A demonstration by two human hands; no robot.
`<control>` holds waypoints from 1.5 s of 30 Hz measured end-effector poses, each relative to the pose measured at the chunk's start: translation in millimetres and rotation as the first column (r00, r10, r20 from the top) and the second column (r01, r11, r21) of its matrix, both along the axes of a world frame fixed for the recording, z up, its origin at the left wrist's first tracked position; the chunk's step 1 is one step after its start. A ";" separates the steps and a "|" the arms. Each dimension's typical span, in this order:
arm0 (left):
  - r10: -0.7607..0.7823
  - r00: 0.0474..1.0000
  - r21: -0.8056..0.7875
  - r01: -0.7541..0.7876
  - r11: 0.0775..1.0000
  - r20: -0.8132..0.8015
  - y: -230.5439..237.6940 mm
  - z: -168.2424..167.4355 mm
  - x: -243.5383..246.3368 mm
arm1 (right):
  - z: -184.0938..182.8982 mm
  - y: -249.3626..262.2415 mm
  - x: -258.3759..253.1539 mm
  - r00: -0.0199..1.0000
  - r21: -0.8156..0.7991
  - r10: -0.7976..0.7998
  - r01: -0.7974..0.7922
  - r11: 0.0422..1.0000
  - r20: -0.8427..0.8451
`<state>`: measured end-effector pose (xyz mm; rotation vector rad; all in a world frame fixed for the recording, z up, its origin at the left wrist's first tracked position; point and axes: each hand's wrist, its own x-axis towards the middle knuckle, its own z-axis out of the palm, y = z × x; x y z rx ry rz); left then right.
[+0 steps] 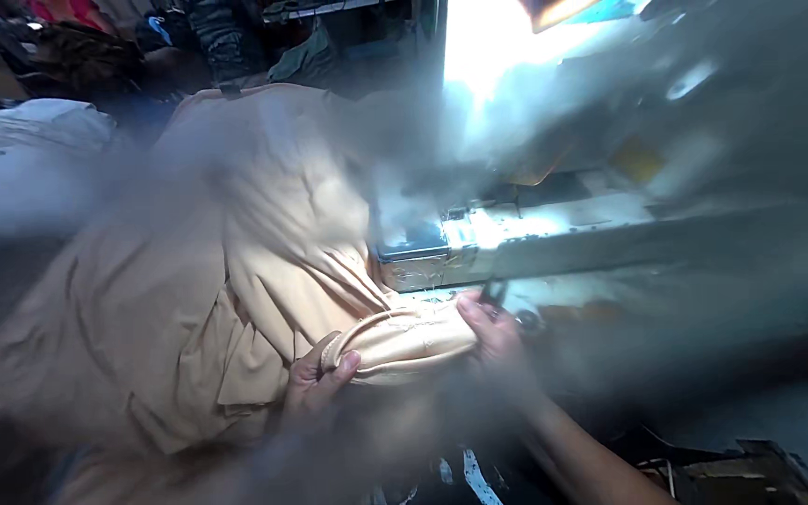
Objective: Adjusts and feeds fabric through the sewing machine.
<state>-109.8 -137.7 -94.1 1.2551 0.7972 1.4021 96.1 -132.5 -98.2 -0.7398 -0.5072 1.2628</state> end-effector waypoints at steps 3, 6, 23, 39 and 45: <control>-0.024 0.996 0.037 0.028 0.999 -0.087 3.1 6.6 -1.9 | -2.9 1.4 0.5 0.999 0.011 -0.028 0.027 1.000 0.035; -0.011 0.967 0.074 0.030 0.997 -0.253 9.3 27.1 1.3 | -4.1 4.2 1.5 0.997 0.042 -0.055 0.053 0.998 0.059; 0.072 0.949 -0.021 -0.083 0.996 -0.307 21.5 44.1 2.7 | 1.1 1.6 7.2 0.991 -0.008 0.019 -0.019 1.000 0.132; 0.470 0.707 0.648 -0.022 0.761 -0.528 18.5 2.2 -13.5 | -40.0 -2.8 31.6 0.169 0.683 -0.686 0.087 0.726 0.708; 0.382 0.830 0.357 -0.241 0.903 -0.407 25.6 92.6 -122.0 | -31.8 1.9 83.1 -0.020 0.465 -0.471 -0.132 0.875 0.882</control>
